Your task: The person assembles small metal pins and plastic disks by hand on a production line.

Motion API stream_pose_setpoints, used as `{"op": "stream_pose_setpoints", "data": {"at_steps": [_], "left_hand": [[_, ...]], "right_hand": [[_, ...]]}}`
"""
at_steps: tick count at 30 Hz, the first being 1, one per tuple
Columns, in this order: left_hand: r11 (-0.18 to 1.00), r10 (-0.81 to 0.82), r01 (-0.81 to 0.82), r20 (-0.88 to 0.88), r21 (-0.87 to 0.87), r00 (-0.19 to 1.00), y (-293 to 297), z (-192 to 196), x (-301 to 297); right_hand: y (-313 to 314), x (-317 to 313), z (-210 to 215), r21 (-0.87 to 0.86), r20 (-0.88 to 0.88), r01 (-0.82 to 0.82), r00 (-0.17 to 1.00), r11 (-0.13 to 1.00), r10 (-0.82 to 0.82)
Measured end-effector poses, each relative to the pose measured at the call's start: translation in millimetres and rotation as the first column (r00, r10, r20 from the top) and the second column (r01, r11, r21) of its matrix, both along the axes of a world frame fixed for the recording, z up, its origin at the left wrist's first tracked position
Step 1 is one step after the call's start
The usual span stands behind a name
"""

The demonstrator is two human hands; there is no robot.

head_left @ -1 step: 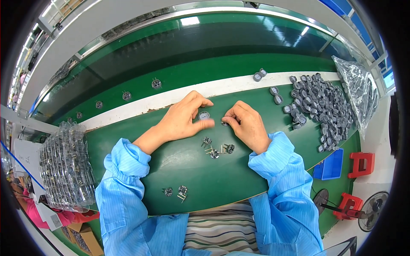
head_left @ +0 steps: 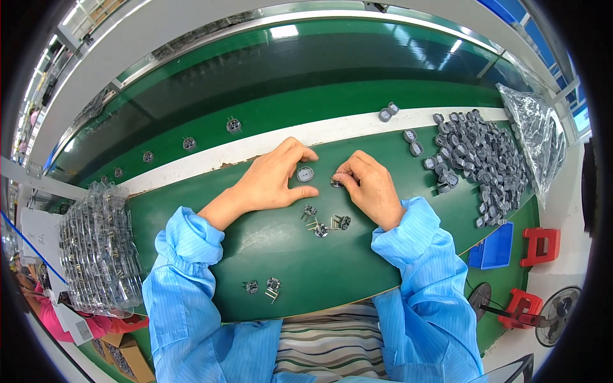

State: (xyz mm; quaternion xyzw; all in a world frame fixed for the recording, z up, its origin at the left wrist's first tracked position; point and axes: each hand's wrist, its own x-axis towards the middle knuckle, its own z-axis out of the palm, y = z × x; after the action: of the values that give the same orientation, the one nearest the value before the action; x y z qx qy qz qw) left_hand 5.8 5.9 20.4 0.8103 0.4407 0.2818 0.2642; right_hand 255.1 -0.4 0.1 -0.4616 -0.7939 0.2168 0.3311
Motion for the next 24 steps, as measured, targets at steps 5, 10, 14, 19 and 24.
{"op": "stream_pose_setpoints", "data": {"at_steps": [5, 10, 14, 19, 24], "left_hand": [[0.994, -0.091, 0.093, 0.037, -0.061, 0.995, -3.7, -10.6, -0.8], [0.99, -0.091, 0.083, -0.063, -0.116, 0.994, -7.1, -1.0, 10.5], [0.978, -0.201, 0.199, -0.032, -0.06, 0.979, -3.2, -3.4, -1.4], [0.988, -0.09, 0.073, -0.124, -0.139, 0.988, -6.0, -2.9, 5.6], [0.997, -0.074, 0.076, -0.06, 0.021, 0.995, -6.6, -8.1, 4.6]], "right_hand": [[-0.4, -10.7, 3.9, -0.122, -0.197, -0.069, 0.979, 0.99, 0.044], [-3.8, -15.4, -0.6, -0.103, -0.307, -0.166, 0.943, 0.981, 0.128], [1.6, -10.9, -2.9, -0.158, -0.319, -0.041, 0.948, 0.987, -0.012], [2.1, -10.4, -2.5, -0.218, -0.33, 0.022, 0.939, 0.976, -0.095], [0.0, -12.8, 0.5, -0.197, -0.326, -0.038, 0.945, 0.98, -0.029]]}}
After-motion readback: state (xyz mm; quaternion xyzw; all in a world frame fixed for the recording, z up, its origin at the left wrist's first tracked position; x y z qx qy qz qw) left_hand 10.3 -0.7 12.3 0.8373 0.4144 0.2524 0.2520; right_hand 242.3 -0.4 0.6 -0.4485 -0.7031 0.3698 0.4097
